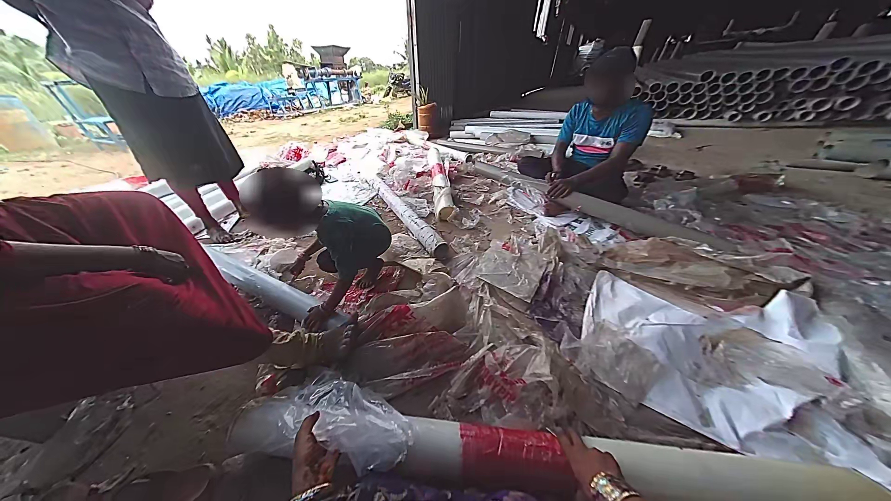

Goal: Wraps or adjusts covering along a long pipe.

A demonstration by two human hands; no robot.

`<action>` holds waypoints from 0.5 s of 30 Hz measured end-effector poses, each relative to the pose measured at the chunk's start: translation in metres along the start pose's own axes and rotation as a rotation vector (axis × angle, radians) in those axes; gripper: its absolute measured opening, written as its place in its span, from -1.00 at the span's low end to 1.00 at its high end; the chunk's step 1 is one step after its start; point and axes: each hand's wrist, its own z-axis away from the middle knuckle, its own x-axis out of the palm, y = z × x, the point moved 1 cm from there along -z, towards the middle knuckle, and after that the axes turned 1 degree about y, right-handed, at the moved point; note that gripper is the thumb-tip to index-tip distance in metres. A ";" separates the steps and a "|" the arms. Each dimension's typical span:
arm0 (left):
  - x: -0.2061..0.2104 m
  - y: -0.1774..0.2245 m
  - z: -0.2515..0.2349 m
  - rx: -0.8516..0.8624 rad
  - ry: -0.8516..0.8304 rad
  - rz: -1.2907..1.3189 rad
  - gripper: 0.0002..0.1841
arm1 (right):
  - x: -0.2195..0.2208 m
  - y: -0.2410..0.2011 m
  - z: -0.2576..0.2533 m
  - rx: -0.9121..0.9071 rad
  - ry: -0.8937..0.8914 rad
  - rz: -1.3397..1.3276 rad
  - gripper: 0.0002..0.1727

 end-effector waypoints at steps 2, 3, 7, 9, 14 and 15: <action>-0.003 0.001 -0.004 -0.004 0.023 -0.131 -0.38 | 0.000 0.000 -0.001 0.001 -0.006 0.008 0.14; -0.005 0.001 -0.008 0.008 0.034 -0.233 -0.33 | 0.000 0.000 0.000 0.002 0.000 0.005 0.14; -0.011 0.007 -0.023 0.092 0.051 -0.846 -0.29 | -0.001 0.000 0.004 -0.005 0.023 -0.013 0.16; -0.021 0.012 -0.031 0.131 0.090 -1.111 -0.28 | 0.001 0.001 0.003 -0.007 0.024 -0.013 0.16; -0.039 0.009 -0.055 0.128 0.248 -1.008 -0.22 | 0.001 0.001 0.002 -0.005 0.019 0.000 0.16; -0.040 0.004 -0.060 0.135 0.248 -0.849 -0.23 | 0.001 0.000 0.001 -0.003 0.016 0.001 0.17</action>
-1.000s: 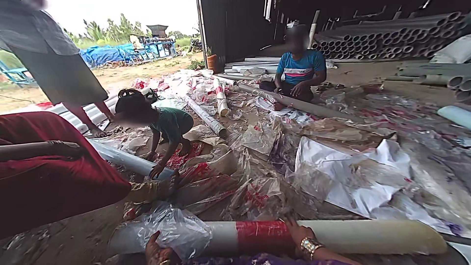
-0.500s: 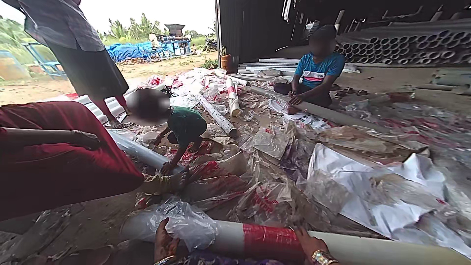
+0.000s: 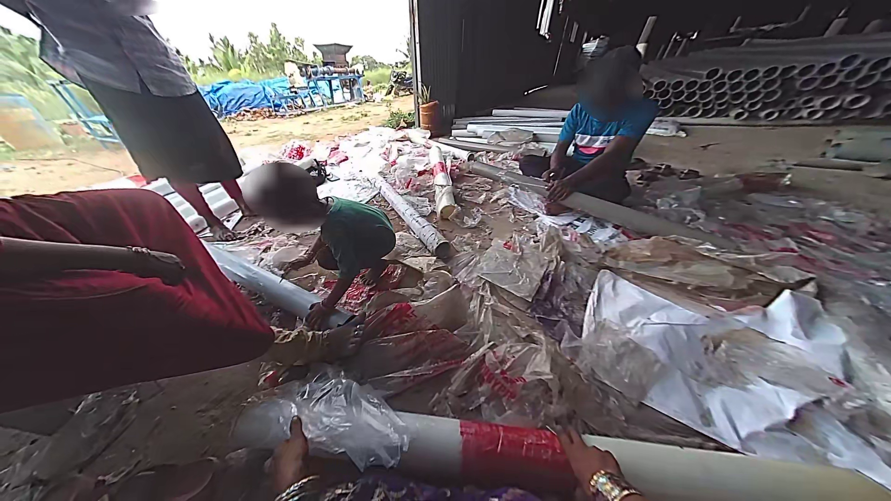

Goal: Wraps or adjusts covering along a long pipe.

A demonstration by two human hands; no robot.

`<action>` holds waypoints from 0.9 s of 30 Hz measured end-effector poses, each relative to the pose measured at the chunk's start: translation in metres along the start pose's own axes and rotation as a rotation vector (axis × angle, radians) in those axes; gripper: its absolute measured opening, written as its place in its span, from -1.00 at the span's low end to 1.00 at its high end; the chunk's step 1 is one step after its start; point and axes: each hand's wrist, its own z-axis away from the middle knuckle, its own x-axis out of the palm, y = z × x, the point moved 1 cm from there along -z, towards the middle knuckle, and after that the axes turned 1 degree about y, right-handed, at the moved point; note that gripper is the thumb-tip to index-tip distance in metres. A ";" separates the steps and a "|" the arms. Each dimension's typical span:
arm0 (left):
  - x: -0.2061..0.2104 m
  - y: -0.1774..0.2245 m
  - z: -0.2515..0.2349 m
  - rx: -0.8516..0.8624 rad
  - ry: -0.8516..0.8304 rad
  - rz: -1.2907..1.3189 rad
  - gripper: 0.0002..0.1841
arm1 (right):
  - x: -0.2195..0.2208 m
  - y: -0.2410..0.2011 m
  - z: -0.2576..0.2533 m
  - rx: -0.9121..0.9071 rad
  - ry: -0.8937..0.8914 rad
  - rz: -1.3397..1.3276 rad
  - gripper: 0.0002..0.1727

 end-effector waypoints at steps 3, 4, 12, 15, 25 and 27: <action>0.008 -0.004 0.004 -0.043 -0.080 0.517 -0.31 | 0.001 0.001 -0.002 -0.004 -0.003 -0.003 0.17; 0.010 -0.004 0.006 -0.058 -0.114 0.621 -0.35 | 0.001 0.001 -0.003 -0.006 -0.006 -0.006 0.15; 0.005 -0.004 0.024 -0.162 -0.186 1.115 -0.49 | -0.002 -0.001 0.000 -0.003 0.004 -0.018 0.11; 0.005 -0.005 0.016 -0.146 -0.127 1.034 -0.44 | -0.003 -0.001 0.001 -0.008 -0.003 -0.023 0.18; 0.014 -0.028 -0.020 -0.012 -0.153 0.953 -0.45 | 0.000 -0.001 -0.003 0.003 0.001 -0.021 0.21; 0.011 -0.016 -0.004 -0.058 -0.141 1.007 -0.48 | -0.001 -0.001 -0.001 -0.001 0.007 -0.023 0.20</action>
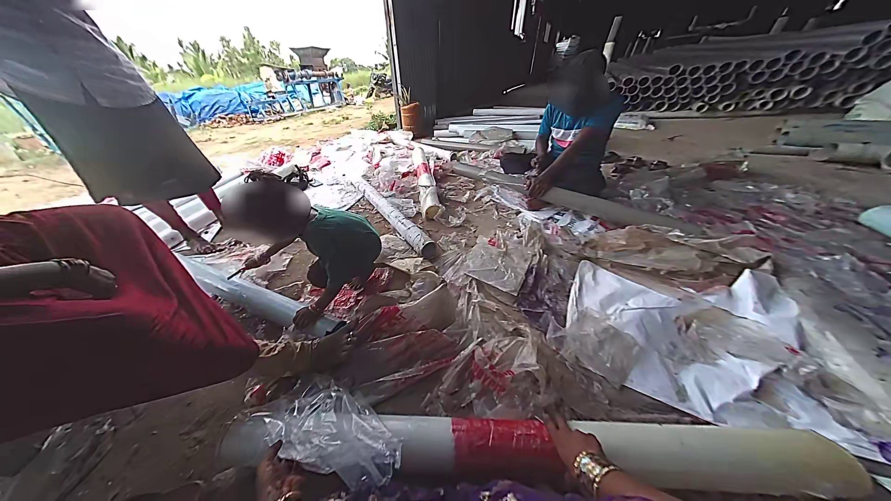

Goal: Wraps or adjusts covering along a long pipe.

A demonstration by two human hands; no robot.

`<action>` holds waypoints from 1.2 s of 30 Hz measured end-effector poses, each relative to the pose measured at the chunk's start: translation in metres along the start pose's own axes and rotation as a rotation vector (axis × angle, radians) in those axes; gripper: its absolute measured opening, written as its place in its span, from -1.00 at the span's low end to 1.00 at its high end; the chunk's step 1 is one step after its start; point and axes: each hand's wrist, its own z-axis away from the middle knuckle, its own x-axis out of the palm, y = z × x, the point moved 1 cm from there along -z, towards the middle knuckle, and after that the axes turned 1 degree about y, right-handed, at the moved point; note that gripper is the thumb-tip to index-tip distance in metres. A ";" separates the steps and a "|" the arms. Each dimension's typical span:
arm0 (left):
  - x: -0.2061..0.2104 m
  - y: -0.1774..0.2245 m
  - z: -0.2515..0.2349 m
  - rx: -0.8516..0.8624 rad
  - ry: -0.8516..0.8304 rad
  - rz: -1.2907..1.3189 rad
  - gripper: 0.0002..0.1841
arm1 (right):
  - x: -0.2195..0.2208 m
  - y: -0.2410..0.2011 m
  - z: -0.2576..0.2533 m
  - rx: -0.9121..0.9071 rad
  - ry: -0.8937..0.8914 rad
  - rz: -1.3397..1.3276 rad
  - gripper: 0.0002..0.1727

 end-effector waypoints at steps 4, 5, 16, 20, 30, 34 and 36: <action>0.010 0.005 0.020 0.007 0.028 0.075 -0.51 | 0.006 0.004 -0.007 -0.038 0.014 0.037 0.17; 0.009 0.004 0.019 0.012 0.032 0.082 -0.50 | 0.009 0.005 -0.011 -0.036 0.023 0.029 0.17; 0.000 -0.001 0.011 0.030 0.067 0.050 -0.58 | -0.005 0.000 0.007 -0.039 -0.004 -0.034 -0.04; 0.005 0.003 0.018 0.065 0.063 0.029 -0.63 | 0.002 -0.003 0.002 0.017 0.035 -0.046 -0.03; 0.026 0.015 0.029 0.247 0.007 -0.098 -0.40 | 0.017 0.001 0.011 -0.025 0.119 -0.008 -0.18; 0.039 0.041 0.052 0.253 -0.037 -0.433 -0.30 | 0.015 -0.002 0.007 -0.019 0.128 -0.027 -0.27; 0.039 0.062 0.066 0.390 -0.123 -0.747 -0.29 | 0.015 -0.004 0.008 -0.025 0.134 -0.042 -0.25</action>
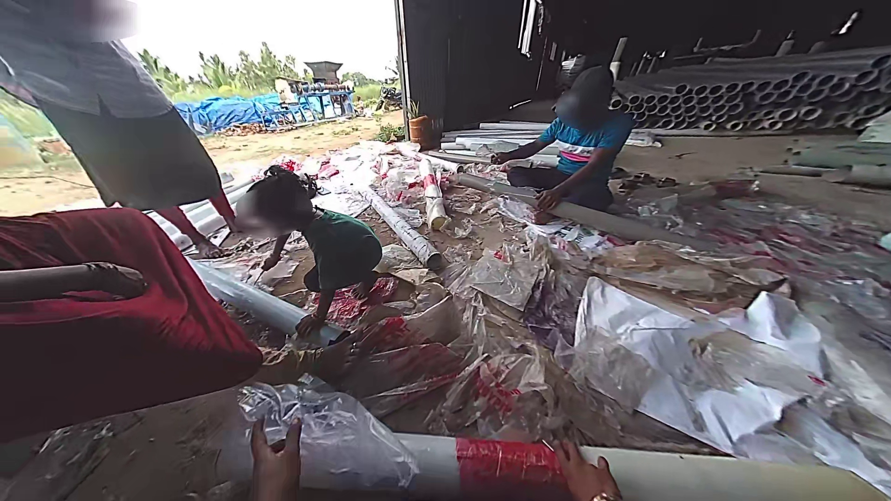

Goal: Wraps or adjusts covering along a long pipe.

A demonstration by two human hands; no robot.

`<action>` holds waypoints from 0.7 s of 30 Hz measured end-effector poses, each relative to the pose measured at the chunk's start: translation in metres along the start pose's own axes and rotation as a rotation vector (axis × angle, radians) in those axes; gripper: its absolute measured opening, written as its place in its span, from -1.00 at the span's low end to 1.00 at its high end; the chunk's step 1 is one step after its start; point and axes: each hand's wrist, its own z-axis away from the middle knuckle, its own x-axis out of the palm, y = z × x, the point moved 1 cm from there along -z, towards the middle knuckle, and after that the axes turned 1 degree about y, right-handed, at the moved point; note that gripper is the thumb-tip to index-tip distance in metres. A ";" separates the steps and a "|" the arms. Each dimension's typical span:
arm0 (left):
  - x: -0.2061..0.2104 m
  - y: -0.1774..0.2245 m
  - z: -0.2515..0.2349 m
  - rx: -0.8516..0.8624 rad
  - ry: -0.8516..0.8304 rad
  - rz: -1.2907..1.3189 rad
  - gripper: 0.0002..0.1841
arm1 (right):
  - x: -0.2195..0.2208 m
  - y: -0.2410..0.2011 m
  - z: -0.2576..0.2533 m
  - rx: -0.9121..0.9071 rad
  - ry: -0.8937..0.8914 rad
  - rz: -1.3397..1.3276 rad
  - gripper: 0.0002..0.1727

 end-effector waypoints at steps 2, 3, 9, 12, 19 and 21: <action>-0.015 0.017 0.008 0.182 -0.053 -0.176 -0.38 | 0.001 0.003 0.000 -0.014 -0.001 0.007 -0.20; -0.021 0.024 0.012 0.281 -0.021 -0.190 -0.40 | 0.001 0.003 0.000 -0.015 -0.005 0.017 -0.16; -0.015 -0.002 0.003 -0.019 -0.032 -0.365 -0.22 | -0.004 0.002 -0.001 -0.014 -0.031 0.063 -0.29; 0.003 -0.030 -0.005 -0.271 -0.276 -0.639 -0.16 | -0.011 0.002 -0.001 0.004 -0.069 0.005 -0.29; 0.040 -0.064 -0.019 -0.344 -0.092 -0.161 0.10 | -0.040 0.008 -0.018 0.005 -0.233 -0.058 0.31; 0.039 -0.064 -0.020 -0.407 -0.039 0.124 0.11 | -0.045 0.009 -0.026 -0.006 -0.262 -0.030 0.31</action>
